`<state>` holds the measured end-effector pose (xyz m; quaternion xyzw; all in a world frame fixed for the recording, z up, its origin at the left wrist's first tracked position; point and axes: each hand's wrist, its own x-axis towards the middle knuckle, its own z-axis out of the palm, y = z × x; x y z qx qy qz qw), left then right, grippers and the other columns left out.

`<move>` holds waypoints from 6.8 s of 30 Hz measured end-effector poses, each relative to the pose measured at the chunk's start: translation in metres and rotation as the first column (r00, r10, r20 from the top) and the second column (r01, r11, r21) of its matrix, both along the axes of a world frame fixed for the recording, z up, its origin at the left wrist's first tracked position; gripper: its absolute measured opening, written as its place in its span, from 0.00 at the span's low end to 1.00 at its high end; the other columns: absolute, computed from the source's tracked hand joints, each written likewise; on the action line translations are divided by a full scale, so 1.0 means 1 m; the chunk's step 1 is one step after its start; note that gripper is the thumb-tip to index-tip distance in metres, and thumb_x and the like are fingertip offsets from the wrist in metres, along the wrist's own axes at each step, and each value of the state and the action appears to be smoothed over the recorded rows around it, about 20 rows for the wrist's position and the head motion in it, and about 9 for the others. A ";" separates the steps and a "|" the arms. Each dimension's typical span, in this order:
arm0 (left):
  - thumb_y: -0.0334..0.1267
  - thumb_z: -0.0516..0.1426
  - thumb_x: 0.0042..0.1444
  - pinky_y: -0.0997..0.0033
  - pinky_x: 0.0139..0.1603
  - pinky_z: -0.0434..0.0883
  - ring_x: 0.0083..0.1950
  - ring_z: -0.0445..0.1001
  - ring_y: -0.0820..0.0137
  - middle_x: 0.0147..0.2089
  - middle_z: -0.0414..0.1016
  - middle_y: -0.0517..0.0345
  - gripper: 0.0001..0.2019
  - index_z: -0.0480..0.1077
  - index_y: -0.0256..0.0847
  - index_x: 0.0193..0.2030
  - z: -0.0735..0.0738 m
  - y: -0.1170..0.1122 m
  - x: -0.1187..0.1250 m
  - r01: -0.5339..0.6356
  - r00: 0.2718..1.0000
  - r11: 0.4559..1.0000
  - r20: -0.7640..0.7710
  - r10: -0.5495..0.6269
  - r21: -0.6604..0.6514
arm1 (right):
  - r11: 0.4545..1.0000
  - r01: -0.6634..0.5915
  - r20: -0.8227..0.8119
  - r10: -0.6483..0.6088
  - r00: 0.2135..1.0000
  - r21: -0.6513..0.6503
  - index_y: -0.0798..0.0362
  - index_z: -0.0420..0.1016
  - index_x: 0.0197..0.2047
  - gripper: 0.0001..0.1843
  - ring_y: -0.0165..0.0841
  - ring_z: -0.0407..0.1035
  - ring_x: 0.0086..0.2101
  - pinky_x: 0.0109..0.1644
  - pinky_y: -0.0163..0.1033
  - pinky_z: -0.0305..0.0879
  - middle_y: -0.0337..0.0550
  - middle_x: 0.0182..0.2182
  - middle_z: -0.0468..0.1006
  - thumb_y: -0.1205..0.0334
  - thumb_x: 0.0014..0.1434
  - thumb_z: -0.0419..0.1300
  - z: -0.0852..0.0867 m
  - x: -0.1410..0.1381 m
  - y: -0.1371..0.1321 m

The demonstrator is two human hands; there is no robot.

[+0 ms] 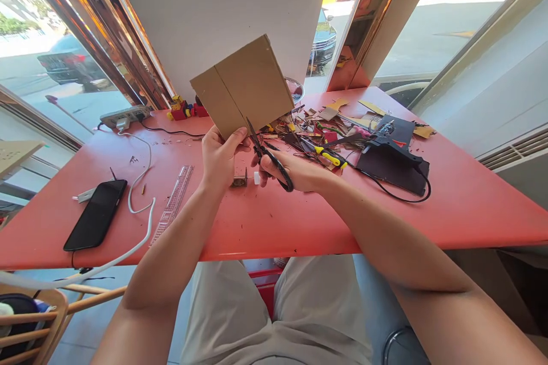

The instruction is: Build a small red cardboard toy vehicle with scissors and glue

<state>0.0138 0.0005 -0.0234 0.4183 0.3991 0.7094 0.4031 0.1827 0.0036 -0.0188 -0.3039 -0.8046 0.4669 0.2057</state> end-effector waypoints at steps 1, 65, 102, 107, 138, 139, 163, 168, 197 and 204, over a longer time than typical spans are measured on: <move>0.30 0.70 0.48 0.79 0.24 0.70 0.22 0.71 0.78 0.23 0.70 0.70 0.14 0.68 0.43 0.27 0.000 0.000 0.001 0.005 1.000 1.000 -0.003 -0.005 0.000 | 1.000 -0.001 -0.003 0.001 1.000 0.010 0.47 0.63 0.41 0.53 0.37 0.71 0.33 0.35 0.41 0.65 0.44 0.32 0.78 0.03 0.48 0.41 0.000 -0.001 0.000; 0.65 0.71 0.51 0.77 0.11 0.56 0.13 0.57 0.79 0.15 0.58 0.70 0.32 0.60 0.45 0.20 -0.004 0.002 -0.006 0.018 0.987 0.983 -0.159 0.011 0.182 | 0.981 0.130 -0.053 -0.123 0.991 0.142 0.46 0.60 0.24 0.37 0.32 0.66 0.18 0.28 0.39 0.62 0.37 0.15 0.68 0.22 0.67 0.47 0.001 -0.013 -0.012; 0.77 0.68 0.46 0.68 0.33 0.82 0.35 0.85 0.64 0.31 0.82 0.58 0.34 0.76 0.43 0.33 -0.011 0.021 -0.027 -0.060 0.987 0.965 -0.127 0.095 0.256 | 0.971 0.190 -0.110 -0.175 0.978 0.148 0.44 0.54 0.20 0.42 0.29 0.57 0.20 0.24 0.38 0.52 0.36 0.15 0.60 0.13 0.59 0.48 0.002 -0.021 -0.018; 0.78 0.70 0.43 0.66 0.39 0.83 0.38 0.86 0.62 0.34 0.85 0.56 0.36 0.80 0.42 0.34 -0.016 0.023 -0.027 -0.050 0.981 0.969 -0.172 0.094 0.242 | 0.987 0.140 0.020 -0.142 0.990 0.073 0.46 0.58 0.18 0.45 0.29 0.63 0.18 0.27 0.38 0.60 0.40 0.14 0.66 0.12 0.59 0.44 0.007 -0.016 -0.019; 0.75 0.70 0.46 0.63 0.44 0.85 0.43 0.88 0.58 0.39 0.88 0.51 0.34 0.81 0.41 0.38 -0.017 0.014 -0.013 0.053 0.981 0.979 -0.195 -0.014 0.197 | 0.985 0.168 -0.145 -0.164 0.976 0.021 0.45 0.56 0.14 0.47 0.26 0.56 0.12 0.19 0.36 0.58 0.37 0.09 0.62 0.09 0.56 0.46 -0.008 -0.019 -0.014; 0.74 0.70 0.46 0.63 0.44 0.85 0.43 0.88 0.58 0.40 0.88 0.50 0.34 0.81 0.41 0.38 -0.017 0.014 -0.014 0.060 0.981 0.979 -0.191 -0.022 0.197 | 0.984 0.175 -0.150 -0.171 0.974 0.016 0.45 0.56 0.13 0.47 0.26 0.57 0.11 0.19 0.36 0.58 0.38 0.08 0.62 0.09 0.55 0.47 -0.008 -0.020 -0.014; 0.72 0.69 0.51 0.67 0.36 0.80 0.38 0.84 0.62 0.32 0.81 0.55 0.32 0.78 0.41 0.36 -0.016 0.021 -0.033 -0.077 0.970 0.968 -0.208 0.129 0.240 | 0.990 0.140 -0.154 -0.136 0.979 0.016 0.47 0.63 0.19 0.46 0.28 0.56 0.13 0.17 0.37 0.50 0.36 0.11 0.61 0.09 0.56 0.47 -0.029 -0.023 -0.002; 0.70 0.70 0.51 0.68 0.35 0.80 0.39 0.85 0.62 0.33 0.82 0.55 0.30 0.78 0.41 0.35 -0.016 0.022 -0.029 -0.069 0.978 0.969 -0.178 0.113 0.238 | 0.990 0.142 -0.141 -0.141 0.980 -0.005 0.47 0.62 0.18 0.50 0.27 0.58 0.13 0.18 0.37 0.51 0.36 0.10 0.61 0.04 0.48 0.45 -0.024 -0.023 -0.005; 0.66 0.72 0.51 0.69 0.43 0.84 0.46 0.87 0.61 0.35 0.84 0.56 0.26 0.80 0.42 0.35 -0.029 0.054 -0.062 -0.292 0.954 0.926 0.005 0.300 0.237 | 0.959 -0.269 0.140 0.280 0.950 -0.089 0.48 0.65 0.25 0.46 0.27 0.60 0.18 0.23 0.38 0.58 0.33 0.17 0.66 0.08 0.55 0.49 0.030 0.030 0.006; 0.67 0.73 0.47 0.68 0.37 0.84 0.41 0.87 0.61 0.32 0.84 0.57 0.28 0.80 0.41 0.34 -0.031 0.045 -0.042 -0.217 0.975 0.958 0.002 0.221 0.184 | 0.987 -0.158 0.211 0.159 0.964 -0.024 0.47 0.62 0.24 0.45 0.28 0.63 0.17 0.25 0.38 0.60 0.36 0.16 0.67 0.10 0.60 0.44 0.027 0.030 0.006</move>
